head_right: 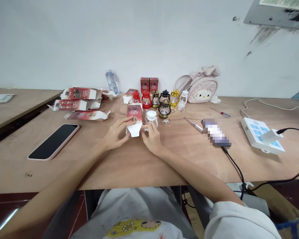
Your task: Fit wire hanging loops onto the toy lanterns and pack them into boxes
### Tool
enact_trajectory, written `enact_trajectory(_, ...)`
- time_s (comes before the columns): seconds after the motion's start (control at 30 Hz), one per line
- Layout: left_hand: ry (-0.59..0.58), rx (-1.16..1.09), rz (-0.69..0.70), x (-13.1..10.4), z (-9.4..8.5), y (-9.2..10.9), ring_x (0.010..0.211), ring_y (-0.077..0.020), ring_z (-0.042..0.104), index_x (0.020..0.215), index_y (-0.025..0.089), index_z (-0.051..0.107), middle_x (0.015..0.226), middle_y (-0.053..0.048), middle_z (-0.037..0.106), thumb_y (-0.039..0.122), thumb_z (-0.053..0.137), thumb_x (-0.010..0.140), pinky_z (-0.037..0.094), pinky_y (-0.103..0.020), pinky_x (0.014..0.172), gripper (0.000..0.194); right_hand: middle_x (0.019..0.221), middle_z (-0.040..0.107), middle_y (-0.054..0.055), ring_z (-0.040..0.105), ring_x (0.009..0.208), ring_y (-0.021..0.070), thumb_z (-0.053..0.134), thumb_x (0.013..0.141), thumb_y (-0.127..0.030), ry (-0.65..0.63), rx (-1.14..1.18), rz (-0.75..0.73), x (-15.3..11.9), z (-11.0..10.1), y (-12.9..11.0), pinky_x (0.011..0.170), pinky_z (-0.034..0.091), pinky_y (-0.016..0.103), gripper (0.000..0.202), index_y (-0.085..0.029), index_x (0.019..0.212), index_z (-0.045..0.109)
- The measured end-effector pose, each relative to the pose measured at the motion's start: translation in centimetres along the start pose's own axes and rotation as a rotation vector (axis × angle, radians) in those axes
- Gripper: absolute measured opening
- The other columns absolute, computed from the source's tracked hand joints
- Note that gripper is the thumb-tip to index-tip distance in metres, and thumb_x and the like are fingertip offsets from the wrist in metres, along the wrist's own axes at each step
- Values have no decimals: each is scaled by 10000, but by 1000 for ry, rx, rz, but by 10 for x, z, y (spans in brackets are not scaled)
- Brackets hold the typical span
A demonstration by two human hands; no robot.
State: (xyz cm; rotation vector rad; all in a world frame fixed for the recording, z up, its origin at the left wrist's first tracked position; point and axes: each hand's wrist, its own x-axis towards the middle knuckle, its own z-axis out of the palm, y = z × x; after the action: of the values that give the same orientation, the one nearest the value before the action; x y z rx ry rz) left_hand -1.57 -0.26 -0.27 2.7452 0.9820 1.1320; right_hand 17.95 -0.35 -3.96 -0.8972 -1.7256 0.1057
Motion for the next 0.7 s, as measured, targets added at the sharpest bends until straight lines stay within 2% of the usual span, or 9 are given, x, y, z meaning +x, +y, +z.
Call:
enact_trajectory(0.1,-27,52,-10,2,-3,2,1196,-274,478,1311,244,485,1393,-97,482,324,564,830,402,-456,1010,494,813,588,41,602,817,188,466,868,-225,22,14,25,2,-2,-1,734,499,334,83,-234,831,539)
enact_trajectory(0.2,-28,79,-45,2,-4,0,1146,-262,475,1301,264,508,1378,-72,500,333,539,861,407,-439,986,446,835,601,51,603,823,183,451,886,-233,-29,45,0,3,-6,-5,746,510,342,122,-229,893,573)
enact_trajectory(0.3,0,66,-55,1,-4,-4,1132,-243,475,1305,264,508,1346,-68,528,304,487,902,404,-422,985,405,1091,608,104,606,1001,198,428,898,-210,-103,61,-59,3,-11,-7,872,502,395,207,-232,1019,595)
enact_trajectory(0.37,32,43,-39,0,-3,-6,1116,-230,484,1308,256,505,1309,-70,556,304,474,919,407,-411,979,394,1306,531,108,586,1106,204,392,901,-171,-159,77,-92,3,-14,-6,944,479,432,281,-247,1087,588)
enact_trajectory(0.43,76,38,-20,0,-2,-7,1088,-220,492,1302,250,515,1271,-71,581,318,483,922,416,-400,959,386,1407,467,92,559,1176,205,354,896,-129,-214,114,-139,2,-15,-1,968,476,440,352,-256,1137,578)
enact_trajectory(0.6,174,94,49,2,-1,-8,1018,-212,497,1268,259,561,1183,-67,630,372,562,882,429,-389,916,402,1422,466,101,467,1299,185,291,861,-36,-278,188,-299,1,-11,7,1024,465,412,509,-232,1275,513)
enact_trajectory(0.7,225,118,108,4,0,-6,1045,-218,499,1297,267,533,1178,-71,633,395,607,847,430,-392,916,474,1402,485,111,456,1311,192,335,870,-42,-266,179,-340,1,-9,4,1058,443,426,531,-235,1354,441)
